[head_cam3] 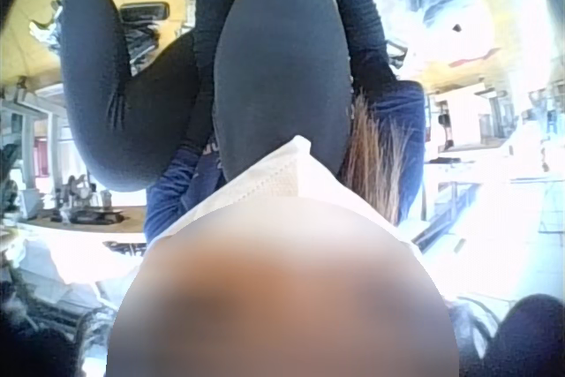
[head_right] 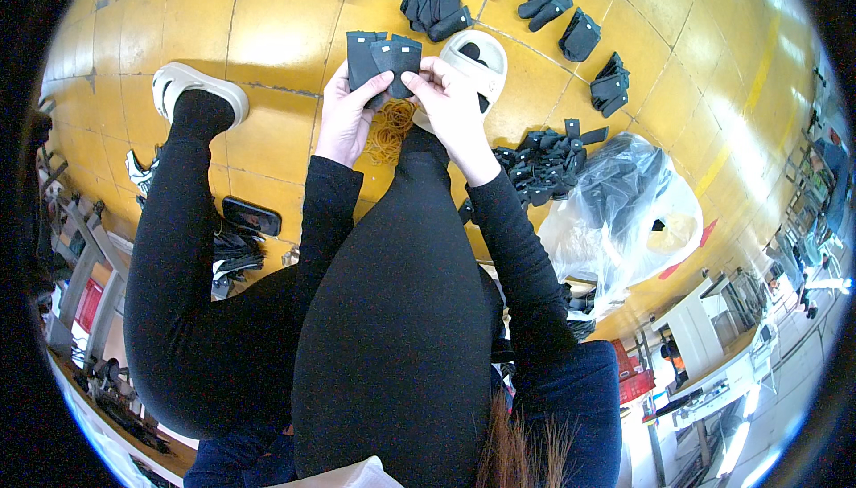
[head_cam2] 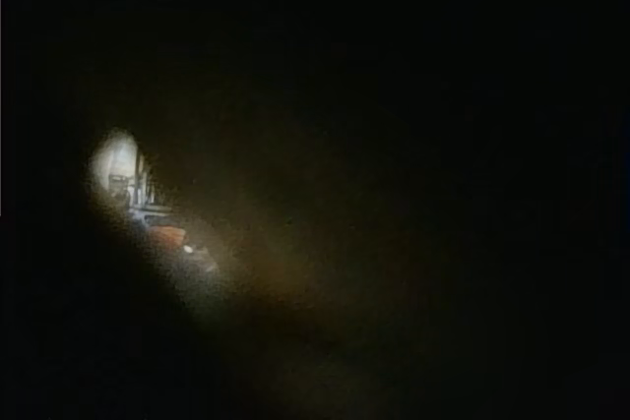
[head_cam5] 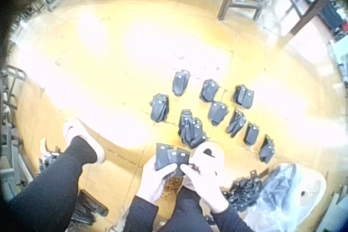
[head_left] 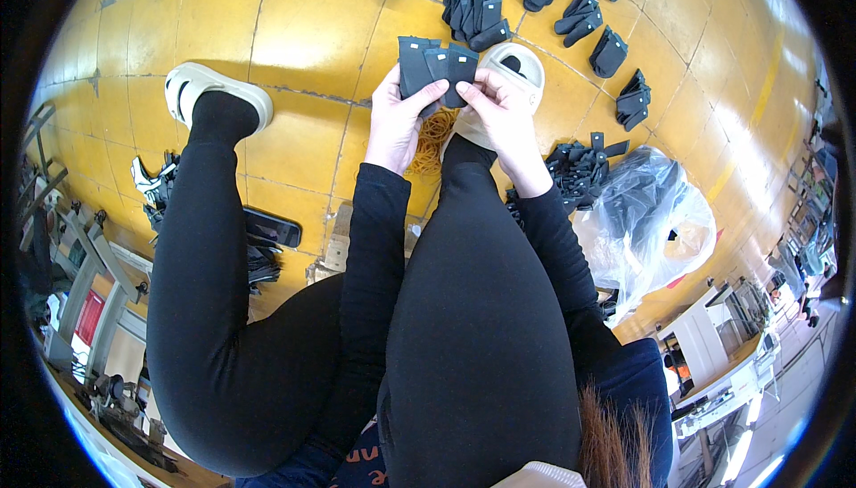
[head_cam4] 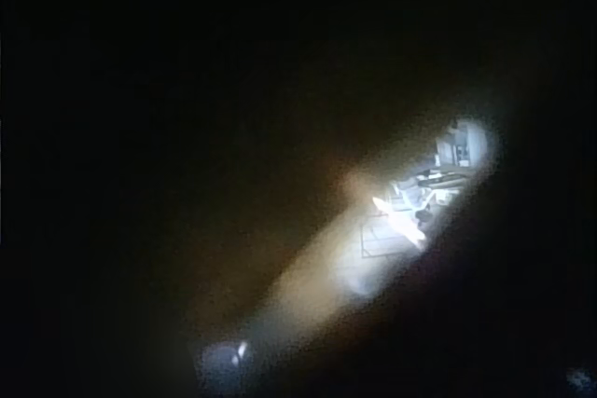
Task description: The person sits on the floor and bundles small black items using rubber bands. They pick up items, align them, wrap a rubber band around the bundle, and place the finished bundle on the floor.
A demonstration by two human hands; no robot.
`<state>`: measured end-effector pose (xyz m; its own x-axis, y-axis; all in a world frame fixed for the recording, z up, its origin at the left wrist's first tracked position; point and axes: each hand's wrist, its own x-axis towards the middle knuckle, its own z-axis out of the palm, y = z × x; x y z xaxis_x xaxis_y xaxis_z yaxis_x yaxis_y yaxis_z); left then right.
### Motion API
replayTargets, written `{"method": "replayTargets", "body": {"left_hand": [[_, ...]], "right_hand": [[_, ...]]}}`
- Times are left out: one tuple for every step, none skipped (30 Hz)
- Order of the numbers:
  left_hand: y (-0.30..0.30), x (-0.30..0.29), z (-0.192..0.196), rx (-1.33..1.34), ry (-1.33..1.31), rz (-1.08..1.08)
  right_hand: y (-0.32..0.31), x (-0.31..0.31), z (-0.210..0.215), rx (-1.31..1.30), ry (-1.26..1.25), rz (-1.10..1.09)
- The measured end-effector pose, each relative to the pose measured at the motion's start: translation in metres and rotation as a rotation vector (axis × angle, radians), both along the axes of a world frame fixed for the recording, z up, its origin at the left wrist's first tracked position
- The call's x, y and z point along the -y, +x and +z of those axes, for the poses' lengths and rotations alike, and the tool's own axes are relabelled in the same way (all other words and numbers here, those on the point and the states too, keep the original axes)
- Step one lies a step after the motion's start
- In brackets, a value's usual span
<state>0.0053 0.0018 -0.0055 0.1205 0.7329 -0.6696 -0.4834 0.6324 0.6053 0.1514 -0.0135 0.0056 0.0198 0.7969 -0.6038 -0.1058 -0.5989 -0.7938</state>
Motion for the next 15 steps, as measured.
{"method": "replayTargets", "body": {"left_hand": [[-0.001,0.000,0.001,-0.006,0.000,-0.019],[-0.001,0.000,0.001,-0.022,0.007,-0.014],[-0.001,-0.001,0.001,-0.037,0.014,-0.009],[-0.001,-0.001,0.001,-0.045,0.033,-0.002],[-0.001,-0.001,0.001,-0.056,0.029,-0.004],[-0.001,-0.002,0.001,-0.059,0.037,-0.005],[-0.001,-0.002,0.001,-0.063,0.046,-0.005],[0.000,-0.002,0.001,-0.057,0.049,0.008],[0.000,-0.001,0.001,-0.052,0.052,0.020],[0.001,-0.001,0.000,-0.047,0.055,0.032],[0.000,0.000,0.000,-0.059,0.055,0.013],[0.000,0.000,-0.001,-0.070,0.055,-0.006],[0.000,0.000,-0.002,-0.081,0.054,-0.025],[0.000,0.001,-0.003,-0.052,0.036,-0.026],[0.002,0.001,-0.005,-0.024,0.018,-0.027]], "right_hand": [[0.000,0.000,-0.001,0.008,0.030,0.015],[0.000,0.001,-0.001,0.010,0.068,0.030],[0.001,0.001,-0.001,0.013,0.107,0.045],[0.001,0.002,-0.001,0.011,0.089,0.044],[0.001,0.002,-0.001,0.010,0.072,0.044],[0.001,0.002,-0.001,0.007,0.050,0.048],[0.001,0.002,-0.001,-0.001,0.025,0.032],[0.000,0.002,-0.001,-0.011,-0.004,0.019],[0.000,0.002,-0.001,-0.021,-0.034,0.007],[-0.002,0.003,-0.001,-0.037,-0.027,-0.026],[-0.003,0.004,-0.001,-0.053,-0.020,-0.058],[-0.005,0.005,-0.002,-0.086,0.015,-0.088],[-0.007,0.007,-0.002,-0.062,-0.036,-0.088],[-0.009,0.009,-0.003,-0.056,-0.059,-0.087],[-0.010,0.011,-0.004,-0.053,-0.095,-0.096]]}}
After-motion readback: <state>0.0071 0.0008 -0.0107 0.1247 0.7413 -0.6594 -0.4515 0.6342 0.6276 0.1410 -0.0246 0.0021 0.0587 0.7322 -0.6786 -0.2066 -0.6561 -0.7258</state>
